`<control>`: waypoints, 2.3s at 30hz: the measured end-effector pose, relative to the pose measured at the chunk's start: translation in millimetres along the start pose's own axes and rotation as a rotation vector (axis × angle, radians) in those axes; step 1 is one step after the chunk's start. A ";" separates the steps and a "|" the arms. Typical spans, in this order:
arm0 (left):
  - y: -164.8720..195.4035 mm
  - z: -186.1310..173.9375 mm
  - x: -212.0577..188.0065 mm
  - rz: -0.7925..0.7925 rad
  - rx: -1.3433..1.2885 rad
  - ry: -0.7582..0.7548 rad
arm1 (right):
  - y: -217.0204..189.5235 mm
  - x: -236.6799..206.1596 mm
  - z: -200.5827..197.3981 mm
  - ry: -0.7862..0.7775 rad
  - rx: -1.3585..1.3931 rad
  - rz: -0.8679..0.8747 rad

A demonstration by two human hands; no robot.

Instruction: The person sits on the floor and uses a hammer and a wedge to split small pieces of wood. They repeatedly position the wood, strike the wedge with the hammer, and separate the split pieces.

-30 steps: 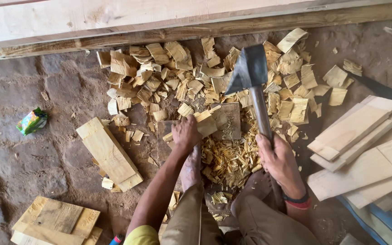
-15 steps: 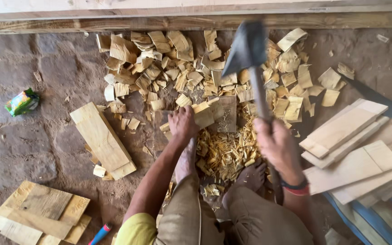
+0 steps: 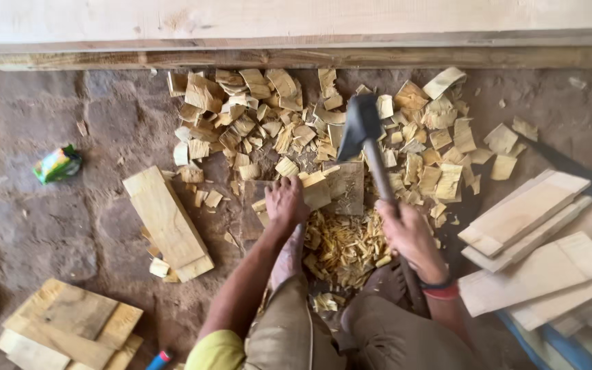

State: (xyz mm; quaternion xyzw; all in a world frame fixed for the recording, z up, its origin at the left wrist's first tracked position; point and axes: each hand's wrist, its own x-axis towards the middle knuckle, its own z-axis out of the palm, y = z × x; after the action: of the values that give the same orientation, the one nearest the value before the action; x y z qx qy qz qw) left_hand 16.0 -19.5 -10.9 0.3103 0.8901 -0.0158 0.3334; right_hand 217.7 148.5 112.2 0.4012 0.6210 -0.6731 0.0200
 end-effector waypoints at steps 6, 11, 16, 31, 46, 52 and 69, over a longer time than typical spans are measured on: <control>1.0 -7.4 -3.9 -0.030 -0.095 -0.008 | -68.8 -34.1 -38.1 0.170 -0.141 -0.353; 0.5 -5.3 -2.3 -0.020 -0.081 -0.011 | -3.6 -8.0 5.2 0.080 -0.427 -0.195; 1.5 1.5 -2.4 0.038 -0.021 0.041 | 62.9 -12.1 16.0 0.006 -0.283 0.175; 0.3 -5.3 1.4 -0.053 -0.062 -0.010 | -5.6 -15.1 21.3 0.086 -0.394 -0.188; 0.8 3.0 -0.7 -0.030 -0.053 0.013 | -76.7 -51.7 -41.3 0.184 -0.068 -0.341; -1.9 8.9 -4.0 0.039 0.001 0.088 | 34.0 -10.9 26.5 -0.048 -0.617 0.186; 2.0 -5.2 1.0 -0.048 -0.024 -0.040 | -35.2 -28.3 -3.8 0.147 -0.252 -0.258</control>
State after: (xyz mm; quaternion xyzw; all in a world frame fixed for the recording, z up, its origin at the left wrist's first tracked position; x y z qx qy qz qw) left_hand 13.5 -16.1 -7.1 0.2842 0.8907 -0.0194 0.3544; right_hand 220.3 146.4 157.4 0.3604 0.7465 -0.5559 -0.0620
